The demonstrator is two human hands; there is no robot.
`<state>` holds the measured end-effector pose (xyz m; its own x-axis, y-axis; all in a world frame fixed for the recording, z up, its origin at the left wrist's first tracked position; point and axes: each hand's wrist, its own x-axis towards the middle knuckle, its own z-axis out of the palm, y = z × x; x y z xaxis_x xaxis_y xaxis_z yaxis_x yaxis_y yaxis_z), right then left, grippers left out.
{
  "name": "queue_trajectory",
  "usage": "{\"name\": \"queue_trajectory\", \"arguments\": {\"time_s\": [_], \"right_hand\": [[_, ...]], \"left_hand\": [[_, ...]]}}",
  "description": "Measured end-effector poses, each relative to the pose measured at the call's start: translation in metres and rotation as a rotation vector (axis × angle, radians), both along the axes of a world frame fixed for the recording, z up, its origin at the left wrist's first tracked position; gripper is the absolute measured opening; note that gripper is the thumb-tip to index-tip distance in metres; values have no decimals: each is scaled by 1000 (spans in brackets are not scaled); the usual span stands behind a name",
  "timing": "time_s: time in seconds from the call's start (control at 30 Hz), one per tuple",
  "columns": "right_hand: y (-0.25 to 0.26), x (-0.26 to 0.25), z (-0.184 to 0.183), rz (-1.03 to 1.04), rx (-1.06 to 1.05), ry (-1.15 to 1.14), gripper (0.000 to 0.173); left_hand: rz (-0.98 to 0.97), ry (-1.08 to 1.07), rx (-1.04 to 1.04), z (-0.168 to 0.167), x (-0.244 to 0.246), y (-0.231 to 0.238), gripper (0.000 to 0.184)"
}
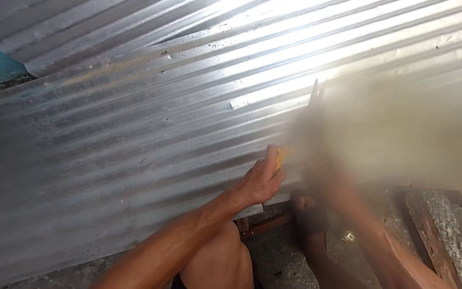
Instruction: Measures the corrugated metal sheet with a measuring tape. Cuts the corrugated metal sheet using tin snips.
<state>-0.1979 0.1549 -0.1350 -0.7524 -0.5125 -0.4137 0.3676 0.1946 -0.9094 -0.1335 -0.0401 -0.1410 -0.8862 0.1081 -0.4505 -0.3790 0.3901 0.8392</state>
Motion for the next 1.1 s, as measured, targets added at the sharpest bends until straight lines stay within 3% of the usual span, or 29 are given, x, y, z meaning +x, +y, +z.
{"name": "queue_trajectory", "arguments": {"time_s": [0.2, 0.33, 0.47, 0.57, 0.63, 0.73, 0.87, 1.0, 1.1], "right_hand": [[19, -17, -1, 43, -73, -54, 22], [2, -7, -1, -99, -69, -9, 21], [12, -23, 6, 3, -88, -8, 22], [9, -13, 0, -47, -73, -6, 21], [5, -13, -4, -53, -124, 31, 26], [10, -23, -4, -17, -210, 78, 45], [-5, -34, 4, -221, -8, 299, 41], [-9, -41, -2, -177, 179, 526, 48], [-12, -43, -4, -148, 205, 533, 45]], "left_hand": [[-40, 17, 33, 0, -10, -1, 21], [14, 20, -13, 4, -16, 19, 23], [23, 52, -12, 6, -21, 0, 21], [27, 54, -69, 5, -17, 11, 22], [70, 151, -127, 8, -13, 16, 25], [122, 301, -198, 9, -7, 18, 29], [108, 245, -256, 14, -7, 19, 33], [99, 226, -281, 14, -3, 20, 33], [79, 267, -310, 13, 1, 24, 34]]}}
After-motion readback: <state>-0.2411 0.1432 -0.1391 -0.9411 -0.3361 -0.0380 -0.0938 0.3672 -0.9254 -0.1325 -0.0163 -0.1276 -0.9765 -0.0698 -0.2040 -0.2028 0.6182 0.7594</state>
